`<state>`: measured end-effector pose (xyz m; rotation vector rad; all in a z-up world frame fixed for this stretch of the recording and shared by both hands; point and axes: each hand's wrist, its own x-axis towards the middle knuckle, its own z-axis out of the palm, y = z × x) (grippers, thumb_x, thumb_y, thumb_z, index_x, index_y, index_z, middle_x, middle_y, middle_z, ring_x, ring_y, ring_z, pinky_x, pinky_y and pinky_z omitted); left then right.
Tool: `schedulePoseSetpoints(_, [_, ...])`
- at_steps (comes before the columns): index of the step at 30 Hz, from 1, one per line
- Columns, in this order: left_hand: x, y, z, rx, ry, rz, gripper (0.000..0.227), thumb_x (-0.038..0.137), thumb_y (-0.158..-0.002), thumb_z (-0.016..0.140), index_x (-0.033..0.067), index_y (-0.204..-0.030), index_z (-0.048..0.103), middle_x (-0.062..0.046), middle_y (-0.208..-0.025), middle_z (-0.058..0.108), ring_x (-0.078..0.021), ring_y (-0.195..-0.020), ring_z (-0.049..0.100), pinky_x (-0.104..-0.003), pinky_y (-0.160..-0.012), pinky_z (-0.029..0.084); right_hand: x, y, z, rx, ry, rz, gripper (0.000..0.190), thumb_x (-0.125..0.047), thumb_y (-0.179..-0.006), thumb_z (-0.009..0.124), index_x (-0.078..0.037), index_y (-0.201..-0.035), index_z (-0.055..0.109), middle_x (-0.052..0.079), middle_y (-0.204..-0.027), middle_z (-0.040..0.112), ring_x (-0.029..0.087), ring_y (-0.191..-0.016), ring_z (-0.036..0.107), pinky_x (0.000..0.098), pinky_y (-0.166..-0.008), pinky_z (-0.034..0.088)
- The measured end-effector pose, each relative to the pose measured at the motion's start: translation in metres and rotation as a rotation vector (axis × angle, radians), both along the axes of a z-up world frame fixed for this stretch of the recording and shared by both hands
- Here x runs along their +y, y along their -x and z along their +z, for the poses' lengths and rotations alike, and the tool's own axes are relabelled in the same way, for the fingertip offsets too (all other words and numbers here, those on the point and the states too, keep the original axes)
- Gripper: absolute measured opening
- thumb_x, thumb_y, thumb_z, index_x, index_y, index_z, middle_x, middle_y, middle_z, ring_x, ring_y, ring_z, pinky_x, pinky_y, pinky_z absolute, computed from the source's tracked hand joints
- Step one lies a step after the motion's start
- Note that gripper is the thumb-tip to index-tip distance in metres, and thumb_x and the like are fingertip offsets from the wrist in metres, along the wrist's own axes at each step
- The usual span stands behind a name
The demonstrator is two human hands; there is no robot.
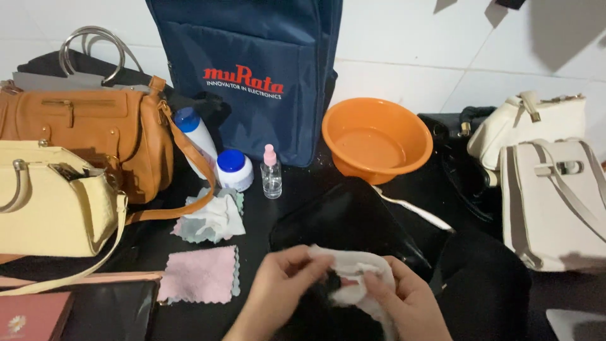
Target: Polishing a black leather bag using a brush and cleaning cloths.
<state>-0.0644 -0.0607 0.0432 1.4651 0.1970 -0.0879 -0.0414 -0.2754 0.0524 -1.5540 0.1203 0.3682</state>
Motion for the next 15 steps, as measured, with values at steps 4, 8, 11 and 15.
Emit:
schedulePoseSetpoints(4, [-0.008, 0.01, 0.03, 0.069, 0.305, 0.168, 0.022, 0.007, -0.095, 0.067, -0.0083, -0.105, 0.08, -0.015, -0.094, 0.079, -0.0212, -0.09, 0.074, -0.036, -0.094, 0.066, -0.011, 0.004, -0.007, 0.159, -0.065, -0.047, 0.022, -0.016, -0.101, 0.067, 0.005, -0.092, 0.066, 0.016, -0.069, 0.056, 0.025, -0.056, 0.05, 0.0346, -0.055, 0.037])
schedulePoseSetpoints(8, [-0.014, 0.01, 0.024, 0.049, 0.37, 0.192, 0.027, 0.024, -0.104, 0.06, 0.0023, -0.088, 0.061, -0.008, -0.074, 0.056, -0.0184, -0.068, 0.059, -0.038, -0.068, 0.061, -0.012, 0.007, -0.011, 0.3, -0.082, -0.008, 0.018, -0.011, -0.093, 0.07, 0.006, -0.093, 0.066, 0.022, -0.079, 0.062, 0.033, -0.066, 0.057, 0.0407, -0.065, 0.042])
schedulePoseSetpoints(11, [-0.019, 0.008, 0.014, 0.017, 0.355, 0.172, 0.034, 0.023, -0.108, 0.059, 0.0052, -0.08, 0.051, -0.004, -0.069, 0.041, -0.0165, -0.062, 0.049, -0.034, -0.058, 0.052, 0.0, 0.012, 0.007, 0.321, -0.142, 0.013, 0.019, 0.0, -0.083, 0.067, 0.008, -0.1, 0.064, 0.025, -0.085, 0.062, 0.038, -0.072, 0.059, 0.0464, -0.068, 0.045])
schedulePoseSetpoints(15, [-0.024, 0.014, 0.02, -0.014, 0.234, 0.188, 0.037, 0.018, -0.109, 0.061, 0.0078, -0.076, 0.049, -0.001, -0.069, 0.036, -0.0135, -0.066, 0.043, -0.03, -0.063, 0.037, -0.011, 0.009, -0.009, 0.098, -0.009, 0.242, 0.029, -0.012, -0.08, 0.08, 0.004, -0.103, 0.074, 0.018, -0.086, 0.072, 0.031, -0.074, 0.069, 0.042, -0.07, 0.055])
